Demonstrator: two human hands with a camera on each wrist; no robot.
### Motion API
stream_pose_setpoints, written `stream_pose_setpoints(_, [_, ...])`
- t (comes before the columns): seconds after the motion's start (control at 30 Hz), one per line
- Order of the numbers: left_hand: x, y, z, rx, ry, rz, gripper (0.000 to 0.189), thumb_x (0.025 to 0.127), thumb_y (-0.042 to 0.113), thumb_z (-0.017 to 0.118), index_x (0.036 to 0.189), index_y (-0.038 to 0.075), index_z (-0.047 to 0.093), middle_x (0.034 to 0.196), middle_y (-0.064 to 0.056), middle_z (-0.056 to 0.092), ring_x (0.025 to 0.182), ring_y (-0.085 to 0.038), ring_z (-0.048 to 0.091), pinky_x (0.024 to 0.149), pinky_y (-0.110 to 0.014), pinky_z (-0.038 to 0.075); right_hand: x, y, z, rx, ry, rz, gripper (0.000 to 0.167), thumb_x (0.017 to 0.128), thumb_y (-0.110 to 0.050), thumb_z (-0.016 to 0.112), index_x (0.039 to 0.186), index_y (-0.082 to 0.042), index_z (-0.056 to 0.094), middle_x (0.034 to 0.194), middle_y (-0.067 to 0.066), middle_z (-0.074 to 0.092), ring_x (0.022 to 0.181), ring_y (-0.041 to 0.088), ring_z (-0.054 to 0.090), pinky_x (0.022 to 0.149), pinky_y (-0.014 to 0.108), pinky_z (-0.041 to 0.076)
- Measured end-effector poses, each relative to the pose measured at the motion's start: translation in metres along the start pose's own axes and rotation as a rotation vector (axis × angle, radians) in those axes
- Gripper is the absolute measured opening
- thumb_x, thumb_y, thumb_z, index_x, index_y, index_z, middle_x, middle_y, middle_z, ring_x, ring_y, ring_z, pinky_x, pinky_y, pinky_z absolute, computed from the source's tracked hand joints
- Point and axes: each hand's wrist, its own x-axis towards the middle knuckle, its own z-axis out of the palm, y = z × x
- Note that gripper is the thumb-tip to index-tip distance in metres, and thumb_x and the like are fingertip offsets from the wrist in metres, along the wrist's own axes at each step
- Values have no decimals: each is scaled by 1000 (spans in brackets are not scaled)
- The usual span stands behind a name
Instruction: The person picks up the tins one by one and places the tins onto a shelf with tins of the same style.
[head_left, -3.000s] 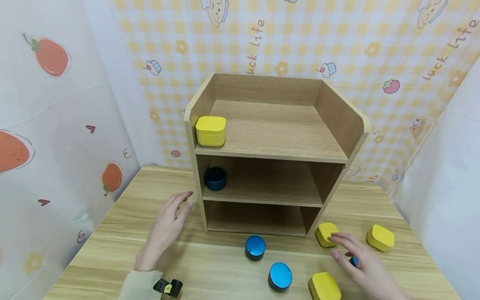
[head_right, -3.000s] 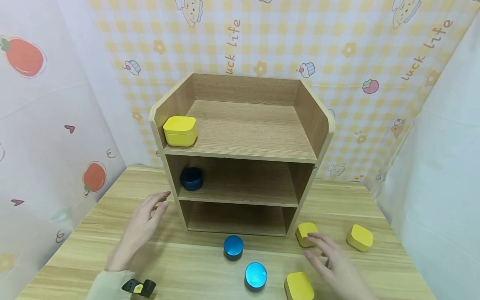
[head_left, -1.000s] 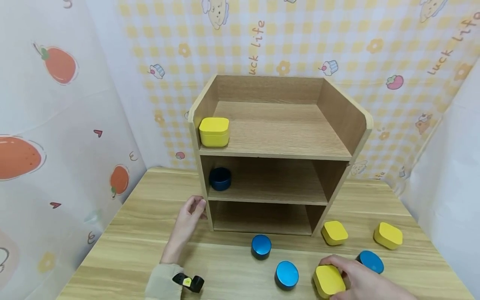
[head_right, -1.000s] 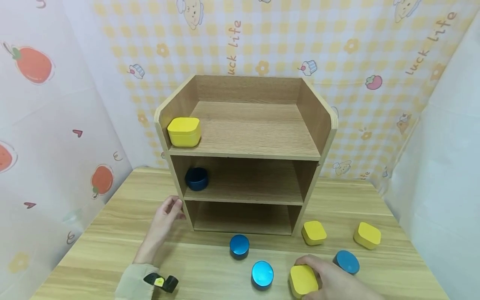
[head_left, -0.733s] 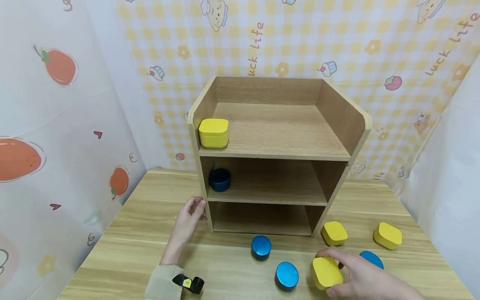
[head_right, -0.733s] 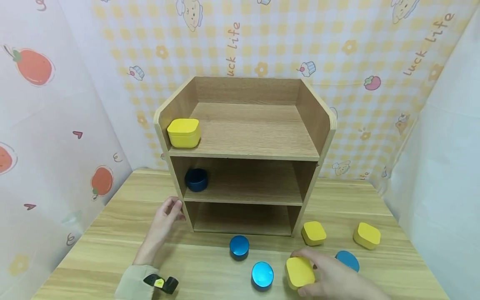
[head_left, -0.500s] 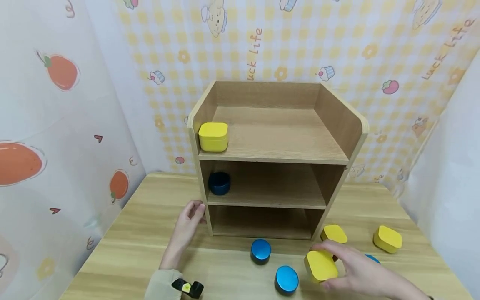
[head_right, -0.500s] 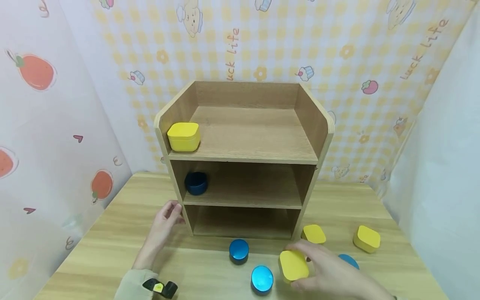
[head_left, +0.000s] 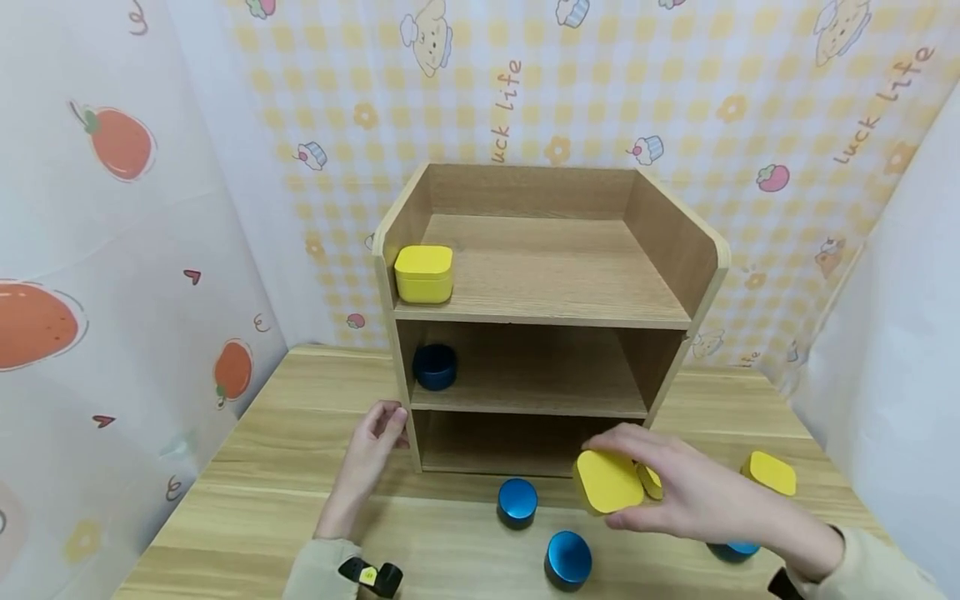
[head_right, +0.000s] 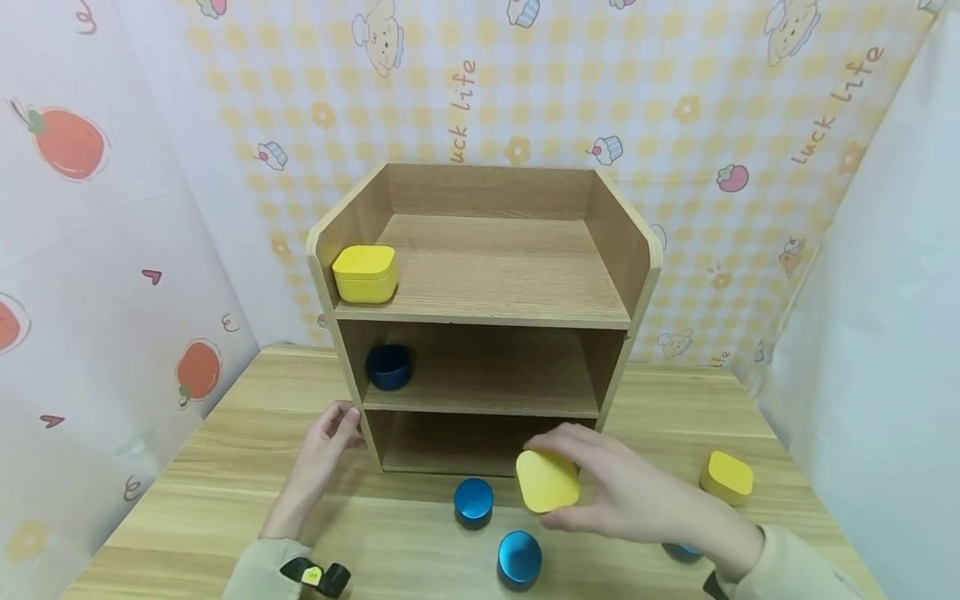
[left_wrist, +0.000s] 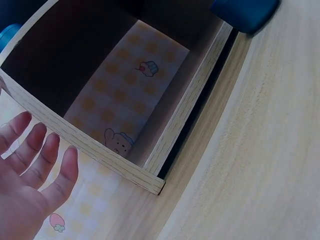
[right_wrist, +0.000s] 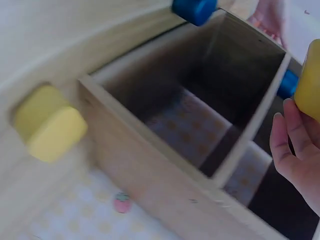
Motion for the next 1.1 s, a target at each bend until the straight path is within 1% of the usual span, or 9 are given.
stream_pose_setpoints(0.2, [1, -2, 0, -3, 0, 9, 24, 103, 16, 51, 114, -5, 54, 93, -10, 58, 79, -21, 61, 76, -43, 56, 27, -12, -15, -20, 20, -112, 63, 83, -35, 79, 136, -16, 51, 123, -8, 56, 99, 7, 53, 76, 26, 52])
stream_pose_setpoints(0.37, [1, -2, 0, 0, 2, 8, 25, 103, 17, 52, 113, -6, 54, 93, -11, 58, 79, -20, 60, 76, -41, 56, 50, -23, -32, -25, 37, -186, 63, 82, -30, 81, 135, -15, 52, 125, -6, 56, 102, 8, 54, 80, 25, 51])
stream_pose_setpoints(0.47, [1, -1, 0, 1, 1, 4, 26, 103, 18, 52, 113, -6, 55, 93, -11, 57, 79, -20, 61, 76, -42, 56, 62, -28, -43, -36, 41, -191, 63, 82, -32, 81, 136, -15, 51, 125, -6, 56, 101, 7, 55, 80, 25, 50])
stream_pose_setpoints(0.67, [1, -2, 0, 2, 1, 6, 25, 103, 17, 52, 113, -6, 54, 91, -8, 57, 78, -21, 61, 76, -41, 56, 84, -37, -62, -71, 57, -172, 65, 81, -39, 81, 135, -17, 52, 124, -10, 56, 102, 4, 53, 83, 23, 48])
stream_pose_setpoints(0.8, [0, -3, 0, 7, 2, 4, 25, 103, 18, 51, 113, -5, 54, 92, -9, 57, 79, -20, 60, 76, -41, 56, 98, -40, -72, -76, 89, -194, 66, 79, -34, 83, 135, -14, 53, 121, -8, 58, 100, 7, 54, 84, 27, 48])
stream_pose_setpoints(0.93, [0, -2, 1, 2, 2, 5, 26, 103, 18, 51, 112, -6, 54, 92, -11, 57, 79, -18, 60, 77, -44, 56, 114, -41, -81, -68, 121, -217, 67, 78, -28, 85, 134, -10, 53, 118, -5, 60, 96, 9, 55, 80, 31, 49])
stream_pose_setpoints(1.0, [0, -2, 1, -1, -2, 6, 26, 103, 18, 51, 113, -6, 54, 92, -10, 57, 79, -18, 60, 77, -44, 56, 121, -42, -86, -68, 130, -207, 67, 77, -27, 85, 134, -9, 54, 118, -4, 61, 96, 10, 56, 79, 32, 50])
stream_pose_setpoints(1.1, [1, -2, 0, -4, -6, 10, 25, 103, 17, 51, 113, -6, 54, 92, -10, 57, 80, -18, 60, 76, -42, 56, 132, -41, -91, -72, 123, -179, 67, 78, -29, 84, 134, -9, 53, 121, -1, 61, 98, 12, 56, 78, 36, 52])
